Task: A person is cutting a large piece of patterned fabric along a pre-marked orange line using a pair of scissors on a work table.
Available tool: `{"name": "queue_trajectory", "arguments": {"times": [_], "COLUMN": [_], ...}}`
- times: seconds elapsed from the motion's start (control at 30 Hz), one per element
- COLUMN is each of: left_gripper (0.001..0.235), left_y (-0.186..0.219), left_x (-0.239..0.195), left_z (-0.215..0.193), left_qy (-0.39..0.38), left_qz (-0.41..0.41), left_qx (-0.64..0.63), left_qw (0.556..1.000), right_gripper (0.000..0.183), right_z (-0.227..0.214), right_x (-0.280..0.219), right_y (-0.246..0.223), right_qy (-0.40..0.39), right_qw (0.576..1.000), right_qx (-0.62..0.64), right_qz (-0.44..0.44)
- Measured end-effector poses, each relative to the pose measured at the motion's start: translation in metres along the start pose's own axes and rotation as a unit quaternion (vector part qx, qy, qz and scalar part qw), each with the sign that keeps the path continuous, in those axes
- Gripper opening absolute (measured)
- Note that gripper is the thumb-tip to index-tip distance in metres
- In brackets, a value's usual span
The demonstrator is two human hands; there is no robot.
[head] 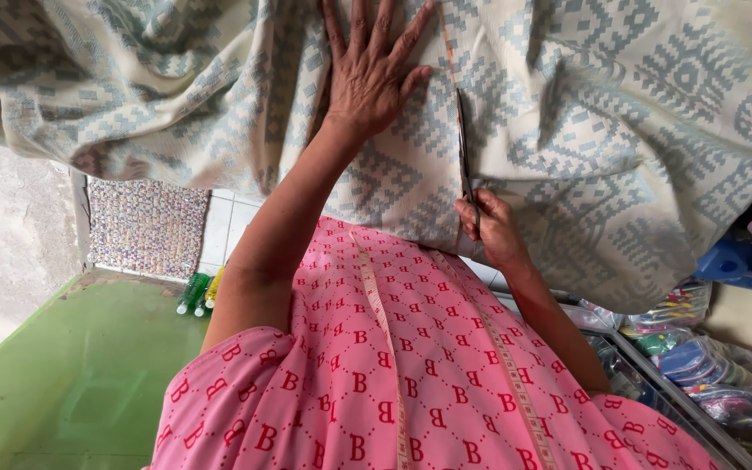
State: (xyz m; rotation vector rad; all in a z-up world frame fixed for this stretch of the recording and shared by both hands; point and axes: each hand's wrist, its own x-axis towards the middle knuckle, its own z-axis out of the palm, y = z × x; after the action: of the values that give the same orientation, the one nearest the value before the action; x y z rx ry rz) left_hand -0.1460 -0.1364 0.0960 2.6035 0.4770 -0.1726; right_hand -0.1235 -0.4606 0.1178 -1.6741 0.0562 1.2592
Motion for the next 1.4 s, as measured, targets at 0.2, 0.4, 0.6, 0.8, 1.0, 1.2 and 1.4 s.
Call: {"name": "queue_trajectory", "arguments": {"times": [0.2,0.4,0.6,0.8,1.0,1.2,1.4], "left_gripper": [0.078,0.079,0.081,0.085,0.069,0.089,0.087], "left_y": [0.003,0.004,0.007,0.007,-0.01,-0.025,-0.029], "left_x": [0.001,0.002,0.001,0.003,0.023,0.037,0.036], "left_z": [-0.011,-0.012,-0.023,-0.024,-0.007,-0.03,-0.026], "left_qy": [-0.025,-0.032,-0.055,-0.073,-0.024,-0.065,-0.016], "left_qz": [-0.005,-0.012,-0.016,-0.018,0.015,0.042,0.051], "left_qx": [0.006,0.052,0.074,0.074,0.096,0.028,0.047], "left_qw": [1.0,0.998,0.996,0.994,0.995,0.997,0.998], "right_gripper": [0.022,0.027,0.024,0.013,0.016,0.02,0.023], "right_z": [0.001,0.01,0.005,0.004,0.0,0.002,0.013], "right_x": [-0.001,0.014,0.018,0.017,0.016,0.02,0.033], "right_y": [-0.025,-0.049,-0.04,-0.046,-0.054,-0.064,-0.077], "right_qy": [0.007,-0.014,-0.033,-0.008,-0.004,-0.014,-0.023], "right_qw": [1.0,1.0,0.999,0.998,0.998,0.999,0.998], "right_qx": [-0.014,-0.02,-0.005,-0.053,-0.051,-0.038,-0.049], "right_qz": [0.025,0.019,-0.012,0.022,0.047,0.034,0.024]}}
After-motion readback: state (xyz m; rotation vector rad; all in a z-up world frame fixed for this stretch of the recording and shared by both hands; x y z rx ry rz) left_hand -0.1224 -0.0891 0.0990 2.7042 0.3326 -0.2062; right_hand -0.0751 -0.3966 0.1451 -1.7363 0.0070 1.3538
